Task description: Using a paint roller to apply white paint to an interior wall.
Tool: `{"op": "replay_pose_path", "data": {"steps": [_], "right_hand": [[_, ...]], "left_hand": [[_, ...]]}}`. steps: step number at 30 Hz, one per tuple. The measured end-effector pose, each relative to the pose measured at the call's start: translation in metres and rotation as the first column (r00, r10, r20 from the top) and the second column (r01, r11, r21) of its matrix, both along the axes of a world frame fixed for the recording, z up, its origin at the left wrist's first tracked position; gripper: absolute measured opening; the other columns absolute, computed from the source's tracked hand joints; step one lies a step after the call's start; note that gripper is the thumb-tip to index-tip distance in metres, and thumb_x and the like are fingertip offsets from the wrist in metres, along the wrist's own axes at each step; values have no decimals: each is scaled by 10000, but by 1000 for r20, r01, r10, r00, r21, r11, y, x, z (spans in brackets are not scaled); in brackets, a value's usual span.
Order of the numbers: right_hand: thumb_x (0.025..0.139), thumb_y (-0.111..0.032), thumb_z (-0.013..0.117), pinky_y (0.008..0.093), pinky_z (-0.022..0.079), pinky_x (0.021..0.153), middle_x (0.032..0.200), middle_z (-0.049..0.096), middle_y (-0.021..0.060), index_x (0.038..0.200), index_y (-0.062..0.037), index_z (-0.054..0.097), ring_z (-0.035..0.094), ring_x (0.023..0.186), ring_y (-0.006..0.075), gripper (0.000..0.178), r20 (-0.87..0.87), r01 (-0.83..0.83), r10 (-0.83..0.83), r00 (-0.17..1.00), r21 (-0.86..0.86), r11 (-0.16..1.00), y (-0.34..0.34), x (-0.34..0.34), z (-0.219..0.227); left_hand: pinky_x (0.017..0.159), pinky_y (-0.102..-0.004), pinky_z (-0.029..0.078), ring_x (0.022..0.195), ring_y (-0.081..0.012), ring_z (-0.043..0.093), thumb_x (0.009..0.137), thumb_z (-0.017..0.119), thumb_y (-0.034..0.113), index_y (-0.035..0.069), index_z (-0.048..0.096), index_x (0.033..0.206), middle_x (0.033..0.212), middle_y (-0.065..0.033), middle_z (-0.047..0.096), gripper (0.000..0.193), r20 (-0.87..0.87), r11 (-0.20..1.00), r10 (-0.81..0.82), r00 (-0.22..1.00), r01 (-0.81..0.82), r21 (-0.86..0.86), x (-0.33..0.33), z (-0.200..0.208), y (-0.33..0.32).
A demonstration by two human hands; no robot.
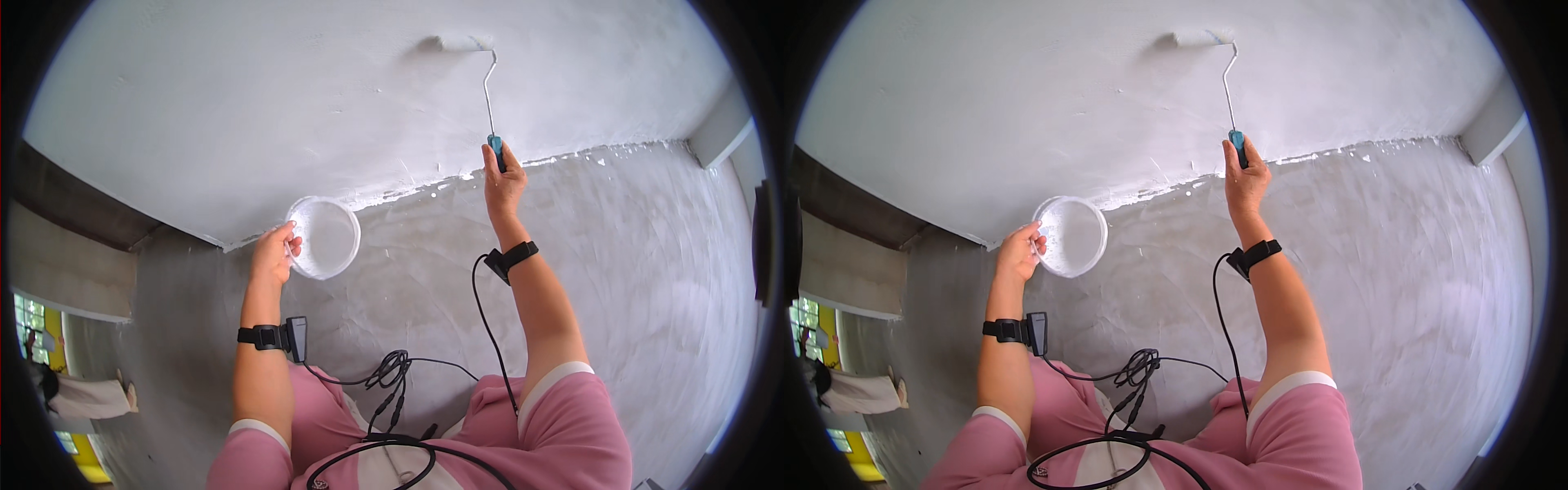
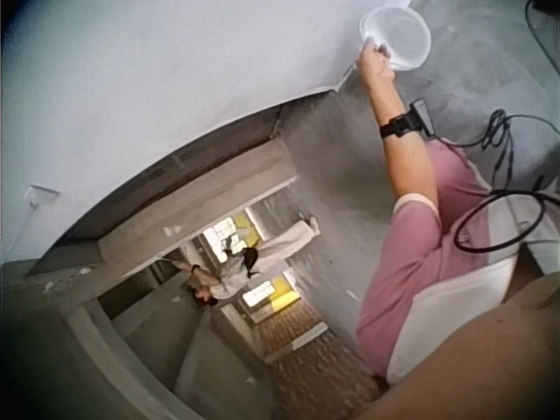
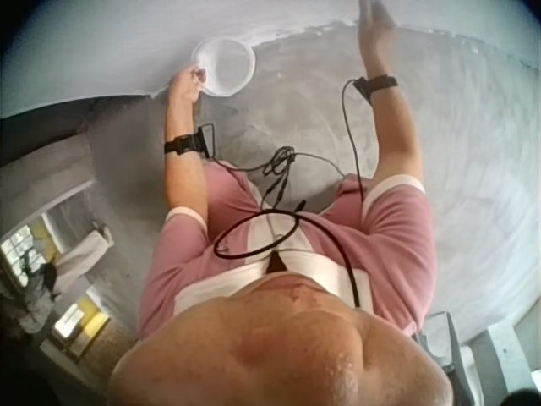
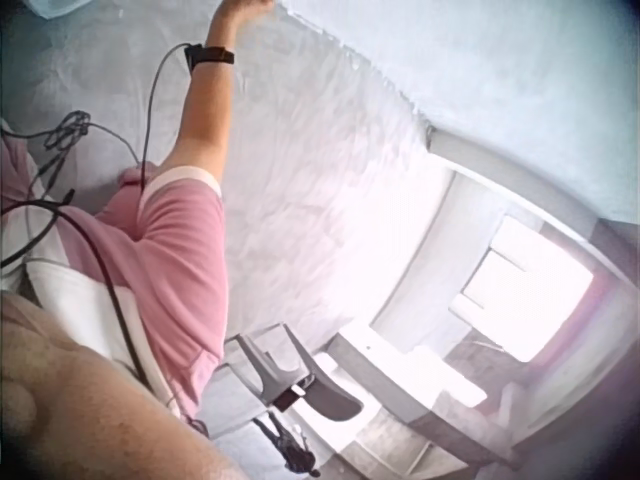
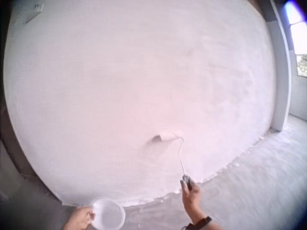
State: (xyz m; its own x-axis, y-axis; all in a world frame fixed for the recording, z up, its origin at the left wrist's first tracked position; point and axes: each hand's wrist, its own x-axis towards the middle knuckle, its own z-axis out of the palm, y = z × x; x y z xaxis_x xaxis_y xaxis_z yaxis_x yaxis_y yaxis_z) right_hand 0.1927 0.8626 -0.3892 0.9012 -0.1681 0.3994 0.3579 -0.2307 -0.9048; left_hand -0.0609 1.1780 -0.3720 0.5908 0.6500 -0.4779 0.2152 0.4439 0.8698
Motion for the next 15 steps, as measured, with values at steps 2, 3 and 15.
{"op": "replay_pose_path", "data": {"steps": [2, 3, 15], "right_hand": [[877, -194, 688, 224, 388, 527, 623, 518, -8, 1030, 21, 660, 438, 588, 46, 265, -11, -107, 110, 994, 140, 984, 11, -2, 0], [886, -192, 672, 237, 382, 507, 606, 494, -6, 1016, 35, 641, 446, 563, 59, 264, 9, -118, 117, 993, 94, 989, 9, -1, -11], [887, -242, 649, 334, 469, 657, 741, 601, 139, 1030, 17, 623, 529, 653, 197, 297, -258, -161, 126, 958, -121, 979, 4, -43, -113]], "left_hand": [[582, -288, 435, 638, -184, 541, 838, 685, 135, 76, 538, 741, 667, -39, 510, 185, 37, 990, 116, 993, -112, -87, 0, 1, 2], [589, -298, 436, 633, -193, 535, 843, 674, 131, 70, 541, 751, 663, -47, 507, 172, 84, 975, 165, 983, -149, -167, -1, 0, 2], [549, -327, 446, 607, -188, 526, 847, 579, 77, 45, 525, 793, 693, -56, 496, 83, 220, 892, 389, 895, -306, -334, -15, 13, 18]]}}
